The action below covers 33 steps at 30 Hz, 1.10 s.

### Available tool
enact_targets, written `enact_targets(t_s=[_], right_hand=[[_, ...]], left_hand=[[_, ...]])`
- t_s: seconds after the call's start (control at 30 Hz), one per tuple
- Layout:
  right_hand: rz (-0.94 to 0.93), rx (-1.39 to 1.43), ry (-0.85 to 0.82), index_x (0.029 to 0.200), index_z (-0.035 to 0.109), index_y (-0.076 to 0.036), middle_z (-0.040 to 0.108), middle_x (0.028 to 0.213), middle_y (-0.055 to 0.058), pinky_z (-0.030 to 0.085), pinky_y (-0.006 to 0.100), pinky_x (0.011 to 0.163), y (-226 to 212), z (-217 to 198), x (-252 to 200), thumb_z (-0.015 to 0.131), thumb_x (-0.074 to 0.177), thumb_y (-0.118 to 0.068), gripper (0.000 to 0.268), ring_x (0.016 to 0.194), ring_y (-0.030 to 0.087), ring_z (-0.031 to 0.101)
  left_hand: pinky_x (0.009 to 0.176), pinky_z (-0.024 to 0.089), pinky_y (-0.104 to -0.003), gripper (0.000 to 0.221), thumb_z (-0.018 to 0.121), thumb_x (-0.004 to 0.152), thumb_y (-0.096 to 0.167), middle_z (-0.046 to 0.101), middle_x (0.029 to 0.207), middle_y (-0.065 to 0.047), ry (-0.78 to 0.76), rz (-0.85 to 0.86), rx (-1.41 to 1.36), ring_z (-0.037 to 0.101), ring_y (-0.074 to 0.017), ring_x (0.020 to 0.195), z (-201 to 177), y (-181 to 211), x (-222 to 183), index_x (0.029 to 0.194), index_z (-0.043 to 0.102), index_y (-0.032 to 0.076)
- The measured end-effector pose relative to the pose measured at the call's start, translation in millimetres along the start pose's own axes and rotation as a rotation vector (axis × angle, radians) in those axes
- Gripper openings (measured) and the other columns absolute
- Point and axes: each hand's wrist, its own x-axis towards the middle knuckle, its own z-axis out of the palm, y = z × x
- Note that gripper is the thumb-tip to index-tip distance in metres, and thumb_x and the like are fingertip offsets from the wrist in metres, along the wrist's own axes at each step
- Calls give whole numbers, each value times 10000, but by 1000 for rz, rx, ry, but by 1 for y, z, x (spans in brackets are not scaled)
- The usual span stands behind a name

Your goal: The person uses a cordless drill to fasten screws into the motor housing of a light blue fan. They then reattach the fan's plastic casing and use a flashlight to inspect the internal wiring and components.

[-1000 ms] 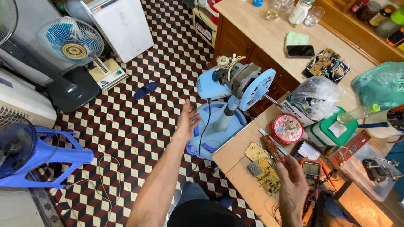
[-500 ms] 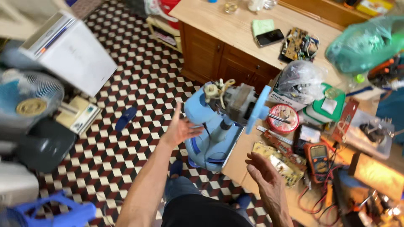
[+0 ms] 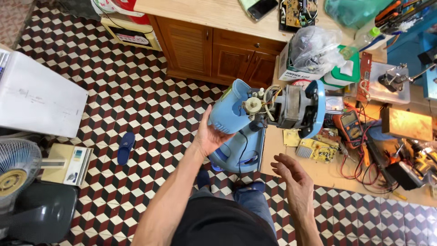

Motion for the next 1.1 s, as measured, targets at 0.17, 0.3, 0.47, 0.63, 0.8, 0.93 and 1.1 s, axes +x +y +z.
enact_targets(t_s=[0.17, 0.3, 0.47, 0.63, 0.8, 0.93, 1.1], right_hand=[[-14, 71, -1, 1286, 649, 41, 729, 1256, 141, 557, 362, 966, -1, 19, 0, 639, 936, -190, 419, 1092, 241, 716], [-10, 3, -24, 1308, 637, 26, 729, 1271, 136, 544, 348, 988, -1, 29, -1, 645, 930, -186, 434, 1114, 233, 712], [-17, -24, -24, 1311, 642, 19, 725, 1279, 137, 538, 351, 991, -5, 33, -2, 640, 934, -187, 430, 1119, 231, 708], [-42, -17, 45, 1297, 656, 7, 735, 1255, 137, 557, 352, 989, -17, 36, -8, 627, 946, -212, 415, 1114, 231, 723], [-47, -96, -129, 1310, 688, -51, 773, 1207, 130, 539, 348, 997, -28, 68, -4, 635, 947, -231, 408, 1138, 219, 712], [-144, 27, -220, 1303, 678, -48, 733, 1274, 94, 504, 348, 1043, -32, 110, 8, 647, 952, -248, 405, 1199, 207, 673], [-167, 92, -271, 1317, 669, -47, 723, 1289, 91, 489, 353, 1076, -40, 131, 12, 647, 962, -261, 415, 1230, 205, 654]], left_hand=[[942, 580, -381, 949, 772, 752, 667, 611, 1277, -147, -121, 220, -31, 633, -259, 1153, -17, -6, -28, 1402, 512, 25], [1098, 482, -363, 1027, 934, 660, 475, 588, 1340, -98, -206, 319, 76, 586, -238, 1263, -24, 7, -66, 1455, 464, 25], [1182, 422, -365, 1184, 972, 575, 399, 550, 1389, -52, -156, 482, 410, 542, -190, 1324, -10, 44, -117, 1548, 352, 130], [1134, 401, -372, 1246, 961, 507, 236, 558, 1457, -48, -56, 584, 685, 544, -194, 1359, 7, 88, -151, 1557, 293, 182], [1107, 470, -380, 1177, 967, 562, 246, 555, 1407, -26, -139, 594, 606, 547, -192, 1328, 0, 105, -155, 1545, 326, 167], [1107, 529, -368, 906, 939, 690, 357, 662, 1270, -61, -193, 551, 470, 634, -211, 1211, -22, 94, -147, 1447, 520, 88], [1038, 554, -389, 764, 917, 717, 428, 676, 1210, -34, -170, 434, 313, 669, -193, 1141, -46, 71, -140, 1325, 587, 104]])
